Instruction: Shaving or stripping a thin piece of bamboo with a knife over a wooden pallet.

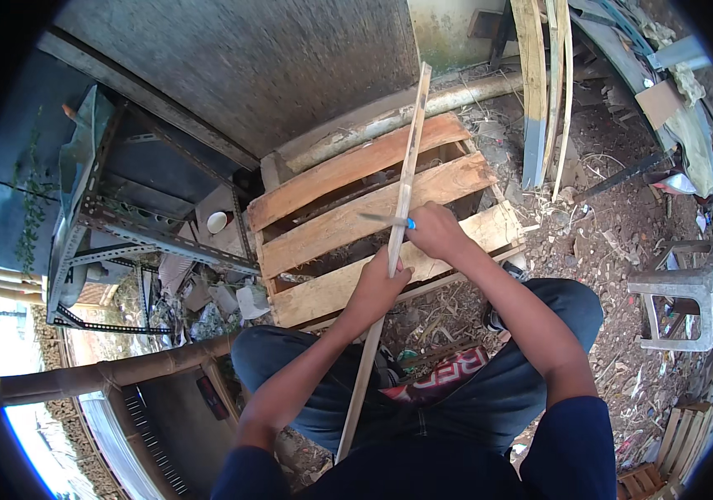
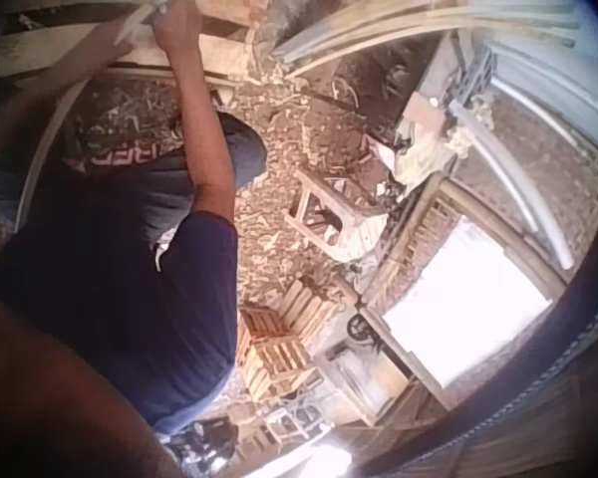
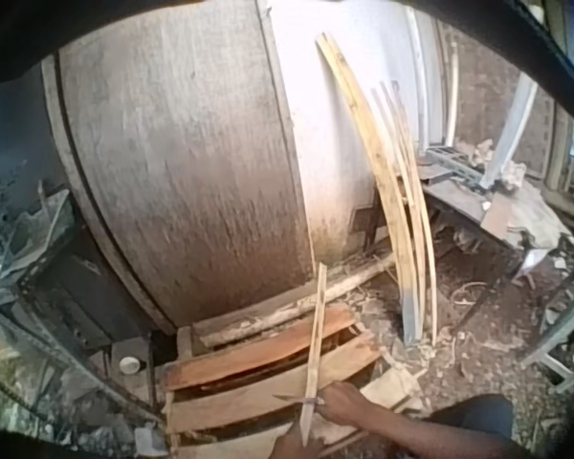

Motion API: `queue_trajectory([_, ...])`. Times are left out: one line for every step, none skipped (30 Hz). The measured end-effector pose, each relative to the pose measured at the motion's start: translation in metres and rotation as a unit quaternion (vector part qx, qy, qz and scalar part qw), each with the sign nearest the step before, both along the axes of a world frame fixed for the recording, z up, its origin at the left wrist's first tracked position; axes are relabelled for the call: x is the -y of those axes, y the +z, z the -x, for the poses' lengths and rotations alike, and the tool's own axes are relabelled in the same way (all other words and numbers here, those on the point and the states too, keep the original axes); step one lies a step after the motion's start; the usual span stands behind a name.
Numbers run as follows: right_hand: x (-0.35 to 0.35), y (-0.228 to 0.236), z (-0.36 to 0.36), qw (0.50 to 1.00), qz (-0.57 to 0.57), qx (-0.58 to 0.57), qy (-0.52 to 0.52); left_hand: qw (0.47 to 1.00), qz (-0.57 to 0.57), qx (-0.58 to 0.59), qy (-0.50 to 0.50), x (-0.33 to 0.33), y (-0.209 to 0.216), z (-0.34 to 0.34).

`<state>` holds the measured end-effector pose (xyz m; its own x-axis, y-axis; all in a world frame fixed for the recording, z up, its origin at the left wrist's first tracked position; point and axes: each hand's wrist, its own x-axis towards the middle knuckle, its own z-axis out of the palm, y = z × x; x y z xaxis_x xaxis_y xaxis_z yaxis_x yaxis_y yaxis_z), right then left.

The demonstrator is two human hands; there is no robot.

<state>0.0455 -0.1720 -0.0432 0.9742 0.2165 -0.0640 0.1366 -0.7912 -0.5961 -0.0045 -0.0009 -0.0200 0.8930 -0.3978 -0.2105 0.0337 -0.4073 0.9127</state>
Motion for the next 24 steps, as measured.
queue_trajectory([0.007,0.0,-0.007,0.996,-0.043,-0.018,-0.07,0.999,-0.029,0.003,-0.012,-0.001,0.006,0.002])
queue_trajectory([0.013,0.0,-0.011,0.986,-0.084,-0.036,-0.14,0.998,-0.058,0.006,-0.025,-0.001,0.016,0.003])
queue_trajectory([0.019,-0.001,-0.014,0.986,-0.083,-0.037,-0.141,0.998,-0.056,0.005,-0.026,-0.001,0.021,0.002])
queue_trajectory([0.025,-0.002,-0.016,0.986,-0.081,0.01,-0.145,0.998,-0.054,-0.003,-0.035,-0.001,0.025,0.0])
queue_trajectory([0.022,0.002,-0.017,0.984,-0.083,0.056,-0.144,0.998,-0.054,-0.011,-0.039,-0.004,0.027,-0.001])
queue_trajectory([0.018,0.005,-0.015,0.979,-0.13,0.008,-0.156,0.998,-0.055,-0.012,-0.036,-0.005,0.028,-0.003])
queue_trajectory([0.009,0.008,-0.011,0.98,-0.131,0.007,-0.153,0.998,-0.05,-0.02,-0.028,-0.006,0.028,-0.004])
queue_trajectory([0.002,0.01,-0.006,0.985,-0.123,-0.023,-0.119,0.998,-0.043,-0.028,-0.022,-0.006,0.027,-0.004])
queue_trajectory([-0.004,0.01,0.0,0.988,-0.115,-0.053,-0.084,0.998,-0.043,-0.029,-0.021,-0.008,0.024,-0.005])
queue_trajectory([-0.01,-0.001,0.004,0.993,-0.103,-0.038,-0.048,0.999,-0.035,-0.034,-0.009,-0.01,0.019,-0.006])
queue_trajectory([-0.013,-0.001,0.008,0.993,-0.103,-0.04,-0.048,0.999,-0.028,-0.04,0.002,-0.011,0.017,-0.007])
queue_trajectory([-0.015,-0.002,0.01,0.997,-0.076,-0.003,-0.026,0.999,-0.027,-0.041,0.003,-0.011,0.015,-0.006])
queue_trajectory([-0.016,-0.001,0.011,0.998,-0.049,0.034,-0.004,0.999,-0.029,-0.019,-0.001,-0.01,0.014,-0.005])
queue_trajectory([-0.012,0.0,0.009,0.998,-0.049,0.034,-0.004,0.999,-0.031,0.004,-0.007,-0.009,0.014,-0.004])
queue_trajectory([-0.002,0.001,0.001,0.994,-0.076,0.028,-0.069,1.0,-0.03,0.004,-0.007,-0.008,0.02,-0.002])
queue_trajectory([0.008,0.003,-0.007,0.985,-0.102,0.022,-0.134,0.998,-0.051,-0.009,-0.024,-0.006,0.028,0.002])
queue_trajectory([0.018,0.007,-0.012,0.983,-0.085,0.041,-0.158,0.996,-0.073,-0.021,-0.039,-0.007,0.033,0.004])
queue_trajectory([0.02,0.008,-0.013,0.985,-0.075,0.047,-0.151,0.997,-0.054,-0.015,-0.043,-0.008,0.033,0.003])
queue_trajectory([0.021,0.009,-0.014,0.986,-0.065,0.053,-0.144,0.997,-0.054,-0.015,-0.044,-0.007,0.034,0.001])
queue_trajectory([0.018,0.008,-0.012,0.986,-0.065,0.053,-0.145,0.998,-0.047,-0.019,-0.041,-0.007,0.036,-0.001])
queue_trajectory([0.01,0.006,-0.007,0.985,-0.105,-0.004,-0.136,0.998,-0.04,-0.023,-0.038,-0.006,0.037,-0.003])
queue_trajectory([0.002,0.004,-0.001,0.98,-0.144,-0.061,-0.126,0.998,-0.04,-0.023,-0.038,-0.007,0.035,-0.004])
queue_trajectory([-0.006,0.003,0.006,0.98,-0.144,-0.061,-0.124,0.999,-0.035,-0.021,-0.017,-0.007,0.032,-0.005])
queue_trajectory([-0.014,0.002,0.013,0.99,-0.13,-0.018,-0.056,0.999,-0.03,-0.019,0.003,-0.009,0.029,-0.006])
